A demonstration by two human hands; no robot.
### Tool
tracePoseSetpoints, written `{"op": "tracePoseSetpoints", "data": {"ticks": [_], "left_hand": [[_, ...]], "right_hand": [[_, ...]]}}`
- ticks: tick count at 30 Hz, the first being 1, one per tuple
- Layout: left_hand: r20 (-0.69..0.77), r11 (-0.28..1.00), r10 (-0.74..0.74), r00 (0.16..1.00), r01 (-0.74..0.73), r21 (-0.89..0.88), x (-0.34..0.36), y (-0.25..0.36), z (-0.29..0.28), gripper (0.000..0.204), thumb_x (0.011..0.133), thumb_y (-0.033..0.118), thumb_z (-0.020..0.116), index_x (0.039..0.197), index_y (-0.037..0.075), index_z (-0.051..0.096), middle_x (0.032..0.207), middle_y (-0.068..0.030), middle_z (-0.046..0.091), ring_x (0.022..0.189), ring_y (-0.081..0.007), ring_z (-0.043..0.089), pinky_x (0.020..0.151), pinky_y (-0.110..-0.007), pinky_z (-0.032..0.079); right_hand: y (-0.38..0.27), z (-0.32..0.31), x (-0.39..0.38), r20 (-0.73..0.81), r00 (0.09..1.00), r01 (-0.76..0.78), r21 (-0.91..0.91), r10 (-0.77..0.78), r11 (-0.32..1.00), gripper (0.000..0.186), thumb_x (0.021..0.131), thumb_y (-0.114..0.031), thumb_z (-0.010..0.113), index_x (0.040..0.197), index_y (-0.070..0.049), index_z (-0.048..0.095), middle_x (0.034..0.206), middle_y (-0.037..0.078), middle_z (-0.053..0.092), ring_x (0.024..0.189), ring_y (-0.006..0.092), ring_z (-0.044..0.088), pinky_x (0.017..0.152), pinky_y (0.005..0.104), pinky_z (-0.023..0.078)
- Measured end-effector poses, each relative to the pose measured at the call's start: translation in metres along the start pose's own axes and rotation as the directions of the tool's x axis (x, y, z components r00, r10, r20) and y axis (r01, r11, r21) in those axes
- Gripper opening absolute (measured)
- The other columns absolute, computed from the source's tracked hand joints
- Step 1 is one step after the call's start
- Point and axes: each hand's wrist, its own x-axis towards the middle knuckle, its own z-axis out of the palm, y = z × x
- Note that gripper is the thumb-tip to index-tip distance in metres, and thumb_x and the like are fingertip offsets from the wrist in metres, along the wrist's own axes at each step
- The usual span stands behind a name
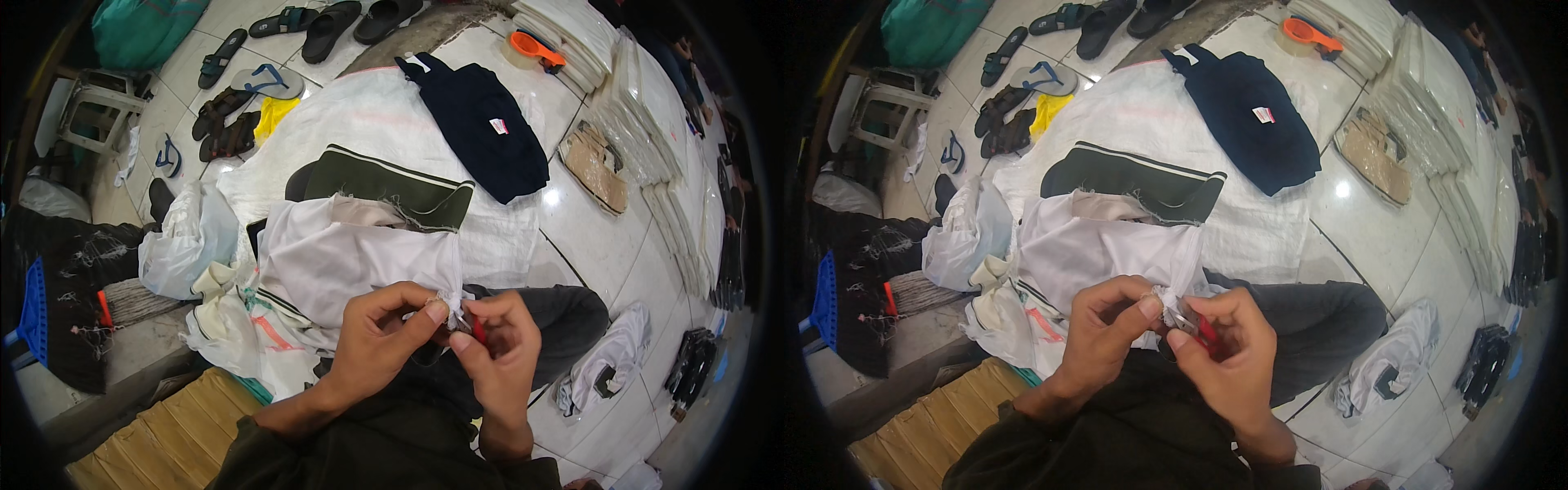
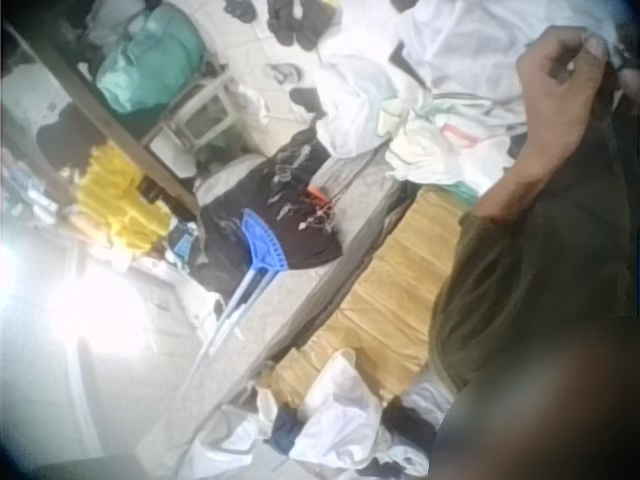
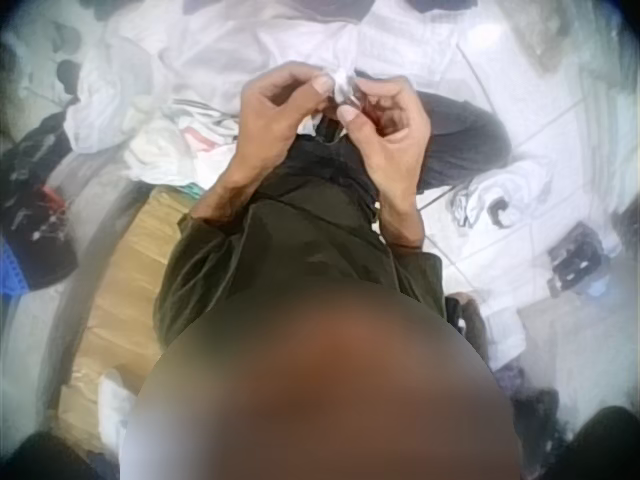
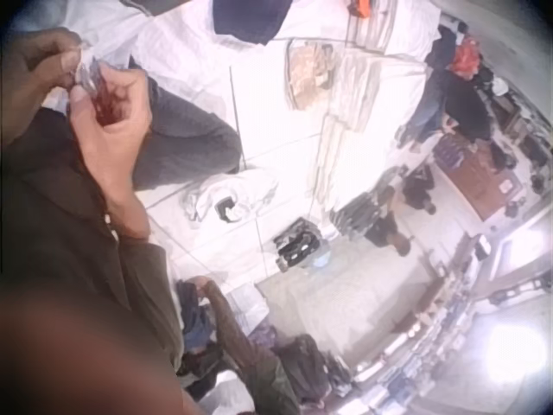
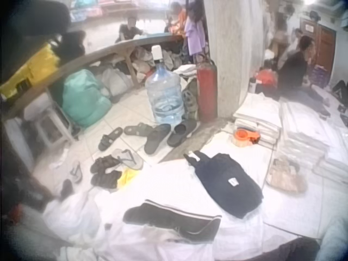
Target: The person sits on the floor and uses red-handled scissors to cut a white fabric item. They repeatedly trim small sections of the fabric edge, adjusting the material between cuts.
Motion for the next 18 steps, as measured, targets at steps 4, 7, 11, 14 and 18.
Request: {"op": "tracePoseSetpoints", "data": {"ticks": [4, 7, 11, 14, 18], "left_hand": [[-0.042, 1.000, -0.005, 0.999, 0.005, 0.013, 0.001, -0.002, 0.002, 0.016, 0.103, 0.007, 0.070, 0.111, -0.007, 0.071, 0.100, -0.0076, 0.073, 0.089, -0.0092, 0.068, 0.079, -0.025, 0.057], [-0.040, 0.995, -0.043, 0.998, 0.046, 0.090, 0.000, 0.000, -0.001, 0.016, 0.103, 0.007, 0.071, 0.111, -0.007, 0.071, 0.101, -0.0072, 0.073, 0.090, -0.0081, 0.067, 0.078, -0.024, 0.056], [-0.014, 0.980, 0.019, 1.000, -0.016, 0.200, 0.000, 0.001, -0.003, 0.015, 0.103, 0.005, 0.070, 0.111, -0.007, 0.071, 0.101, -0.0067, 0.072, 0.091, -0.0077, 0.066, 0.078, -0.023, 0.053], [0.005, 0.982, 0.056, 0.998, -0.056, 0.179, 0.001, -0.003, -0.003, 0.014, 0.103, 0.005, 0.069, 0.110, -0.007, 0.071, 0.100, -0.0065, 0.071, 0.089, -0.0080, 0.065, 0.077, -0.024, 0.052], [-0.008, 0.992, 0.051, 0.999, -0.050, 0.117, 0.002, -0.010, -0.001, 0.014, 0.104, 0.006, 0.068, 0.109, -0.007, 0.070, 0.099, -0.0063, 0.071, 0.088, -0.0082, 0.065, 0.076, -0.024, 0.052]], "right_hand": [[0.009, 0.000, 0.001, 0.009, 0.936, 0.313, -0.478, -0.351, 0.821, 0.033, 0.080, 0.001, 0.083, 0.110, 0.001, 0.069, 0.087, 0.010, 0.070, 0.069, 0.0117, 0.065, 0.055, 0.0291, 0.051], [0.013, -0.001, 0.002, 0.241, 0.712, 0.552, -0.773, -0.659, 0.313, 0.037, 0.078, -0.001, 0.084, 0.111, 0.002, 0.069, 0.081, 0.010, 0.067, 0.062, 0.0150, 0.063, 0.053, 0.0292, 0.050], [0.009, -0.004, 0.003, 0.115, 0.877, 0.437, -0.593, -0.466, 0.676, 0.031, 0.085, -0.005, 0.082, 0.112, 0.001, 0.068, 0.087, 0.008, 0.067, 0.064, 0.0100, 0.060, 0.054, 0.0251, 0.050], [0.000, -0.012, 0.009, 0.172, 0.978, -0.160, 0.270, 0.116, 0.949, 0.030, 0.089, -0.005, 0.080, 0.114, 0.001, 0.065, 0.091, 0.007, 0.065, 0.067, 0.0066, 0.058, 0.055, 0.0224, 0.047], [0.002, -0.010, 0.009, 0.051, 0.999, 0.015, 0.109, -0.021, 0.994, 0.032, 0.087, 0.003, 0.080, 0.114, 0.001, 0.061, 0.088, 0.005, 0.062, 0.065, 0.0053, 0.053, 0.055, 0.0187, 0.041]]}}
